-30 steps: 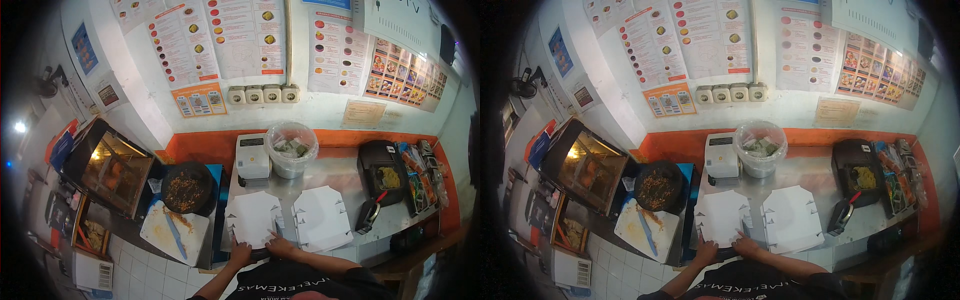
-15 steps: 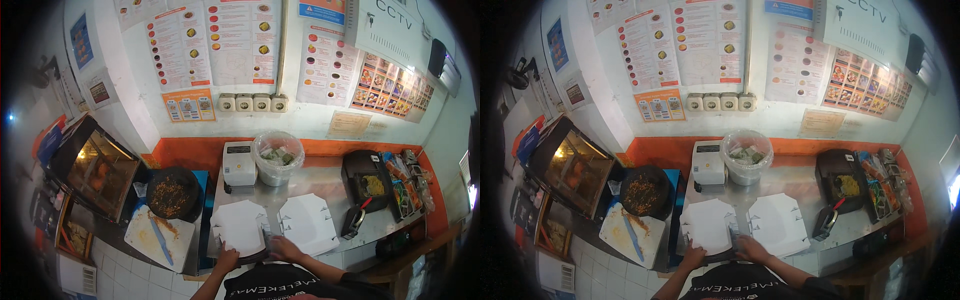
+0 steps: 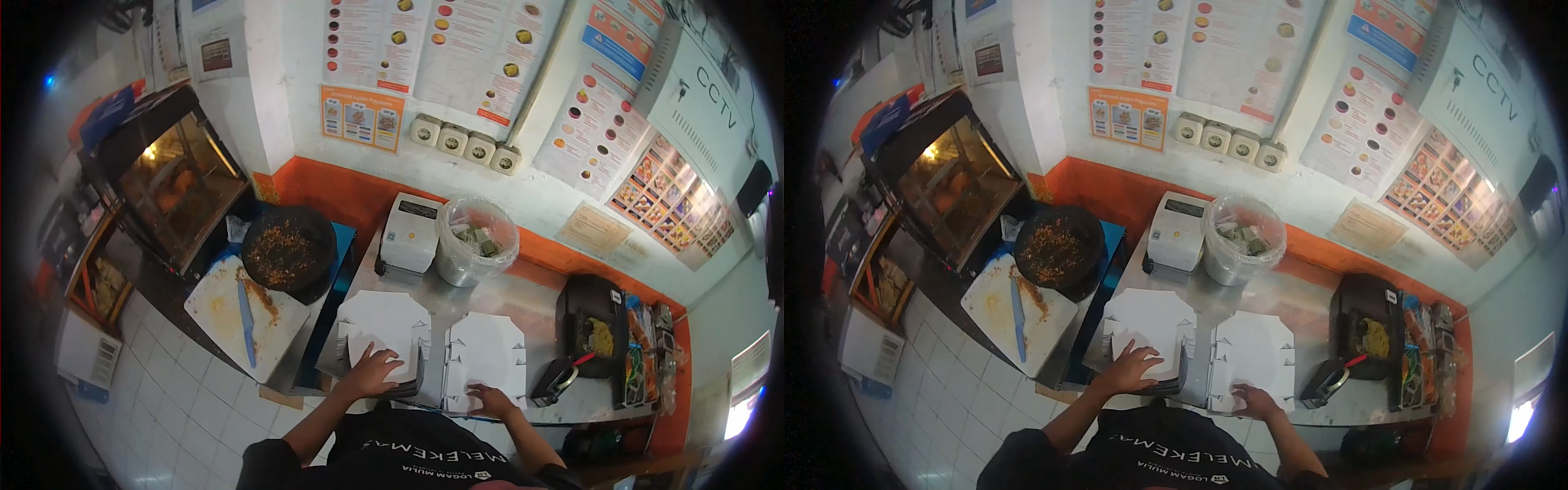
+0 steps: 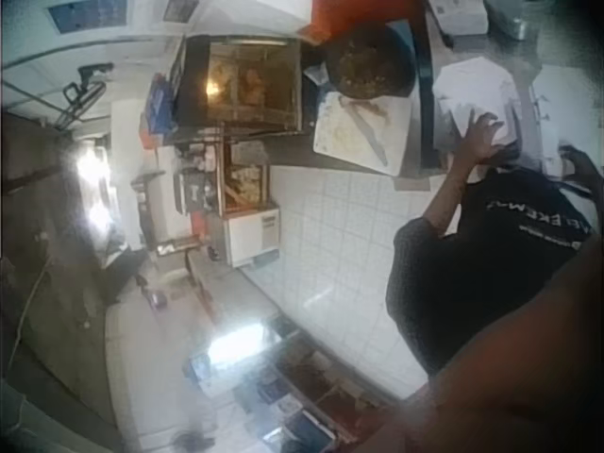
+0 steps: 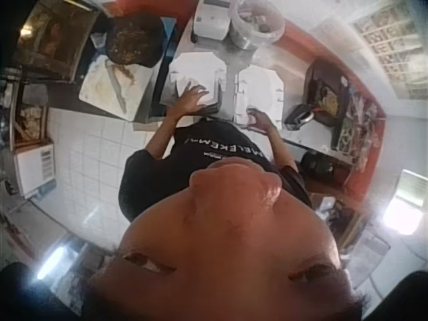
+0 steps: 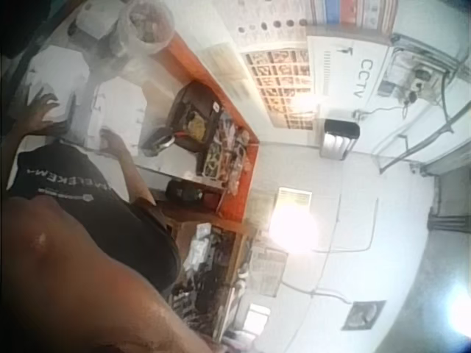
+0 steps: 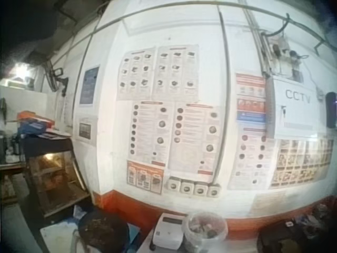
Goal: The person is folding and assembling cardboard food boxes by hand one at a time on a counter.
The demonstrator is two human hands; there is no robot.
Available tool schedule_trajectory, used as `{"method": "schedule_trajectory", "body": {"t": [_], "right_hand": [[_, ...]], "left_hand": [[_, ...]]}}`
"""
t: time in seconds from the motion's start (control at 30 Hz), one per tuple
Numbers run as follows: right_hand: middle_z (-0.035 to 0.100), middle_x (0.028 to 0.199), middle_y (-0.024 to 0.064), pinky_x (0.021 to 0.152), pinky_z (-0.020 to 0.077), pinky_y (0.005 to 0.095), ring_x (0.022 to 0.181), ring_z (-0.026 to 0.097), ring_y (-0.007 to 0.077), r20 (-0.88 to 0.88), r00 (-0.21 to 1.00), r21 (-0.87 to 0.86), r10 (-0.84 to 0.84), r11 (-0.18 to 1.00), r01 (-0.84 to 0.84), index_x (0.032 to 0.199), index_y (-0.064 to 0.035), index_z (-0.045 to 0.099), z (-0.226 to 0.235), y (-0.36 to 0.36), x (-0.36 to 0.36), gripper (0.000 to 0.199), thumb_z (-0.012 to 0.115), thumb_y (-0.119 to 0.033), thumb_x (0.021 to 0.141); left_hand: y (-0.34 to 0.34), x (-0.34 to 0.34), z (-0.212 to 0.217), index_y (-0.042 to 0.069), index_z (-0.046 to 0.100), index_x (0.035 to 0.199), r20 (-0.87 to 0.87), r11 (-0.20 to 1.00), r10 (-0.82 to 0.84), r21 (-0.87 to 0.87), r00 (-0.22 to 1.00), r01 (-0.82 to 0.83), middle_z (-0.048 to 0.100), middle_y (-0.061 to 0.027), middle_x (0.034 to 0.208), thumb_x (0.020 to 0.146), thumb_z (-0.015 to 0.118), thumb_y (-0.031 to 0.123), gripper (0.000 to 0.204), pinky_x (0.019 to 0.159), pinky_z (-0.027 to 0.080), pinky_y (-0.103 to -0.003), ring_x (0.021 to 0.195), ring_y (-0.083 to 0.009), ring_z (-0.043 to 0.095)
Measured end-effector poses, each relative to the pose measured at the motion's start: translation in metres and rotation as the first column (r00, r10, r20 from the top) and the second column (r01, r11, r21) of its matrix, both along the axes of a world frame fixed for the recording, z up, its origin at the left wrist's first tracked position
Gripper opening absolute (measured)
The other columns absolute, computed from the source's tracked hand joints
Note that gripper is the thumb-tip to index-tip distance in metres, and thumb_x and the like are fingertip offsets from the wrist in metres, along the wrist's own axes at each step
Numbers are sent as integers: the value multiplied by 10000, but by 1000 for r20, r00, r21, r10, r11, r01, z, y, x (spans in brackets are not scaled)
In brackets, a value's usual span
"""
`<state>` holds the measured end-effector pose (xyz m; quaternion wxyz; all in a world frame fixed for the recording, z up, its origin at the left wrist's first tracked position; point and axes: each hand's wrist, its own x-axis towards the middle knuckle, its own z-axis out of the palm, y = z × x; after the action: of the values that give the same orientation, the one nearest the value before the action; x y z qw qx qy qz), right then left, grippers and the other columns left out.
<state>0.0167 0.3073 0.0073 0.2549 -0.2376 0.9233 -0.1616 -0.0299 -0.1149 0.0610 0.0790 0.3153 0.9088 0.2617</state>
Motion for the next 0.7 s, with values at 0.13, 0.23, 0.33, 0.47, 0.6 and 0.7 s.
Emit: {"method": "schedule_trajectory", "body": {"t": [0.13, 0.23, 0.33, 0.47, 0.6, 0.7], "right_hand": [[678, 1270, 164, 965, 523, 422, 1108, 669, 341, -20, 1000, -172, -11, 985, 8, 1083, -68, 752, -11, 12, 6, 317, 734, -305, 874], [752, 1012, 150, 874, 559, 383, 955, 722, 324, 164, 948, -182, -271, 937, 299, 1065, -57, 758, -12, 16, 4, 246, 734, -226, 888], [757, 900, 151, 802, 569, 362, 839, 728, 306, 75, 980, -153, -185, 969, 195, 1037, -27, 750, 0, 13, -2, 194, 704, -162, 906], [749, 904, 163, 777, 557, 365, 804, 718, 280, 70, 935, -209, -347, 912, 354, 923, -8, 739, -15, 13, -2, 196, 726, -203, 919], [745, 866, 120, 736, 551, 334, 802, 694, 175, 335, 846, -341, -415, 784, 520, 888, 5, 723, -25, 33, -7, 166, 778, -151, 887], [741, 858, 121, 731, 542, 316, 818, 688, 145, 233, 836, -390, -496, 740, 548, 878, 9, 693, -15, 38, -8, 172, 786, -135, 884]], "left_hand": [[11, -1, 13, 116, 576, 1373, 75, 999, -42, 4, 996, 42, 552, -120, 1356, 881, 726, 404, 589, 1210, 226, -592, 1349, -295, 484], [13, -1, 15, 111, 580, 1365, 130, 998, -62, 21, 990, 60, 555, -126, 1351, 891, 718, 393, 568, 1209, 254, -556, 1336, -302, 494], [17, -3, 17, 96, 591, 1351, 132, 997, -67, 51, 989, 61, 567, -129, 1334, 894, 718, 382, 553, 1189, 296, -520, 1310, -309, 512], [22, -7, 24, 69, 618, 1310, 131, 991, -65, 125, 989, 49, 589, -122, 1291, 889, 725, 315, 499, 1118, 376, -466, 1240, -309, 550], [24, -12, 33, 47, 626, 1296, 105, 981, -75, 188, 992, 54, 602, -127, 1266, 893, 719, 279, 475, 1050, 433, -426, 1201, -310, 573], [23, -11, 32, 40, 631, 1291, 106, 969, -61, 246, 993, 33, 612, -134, 1256, 892, 718, 268, 468, 1040, 445, -423, 1194, -320, 578]]}}
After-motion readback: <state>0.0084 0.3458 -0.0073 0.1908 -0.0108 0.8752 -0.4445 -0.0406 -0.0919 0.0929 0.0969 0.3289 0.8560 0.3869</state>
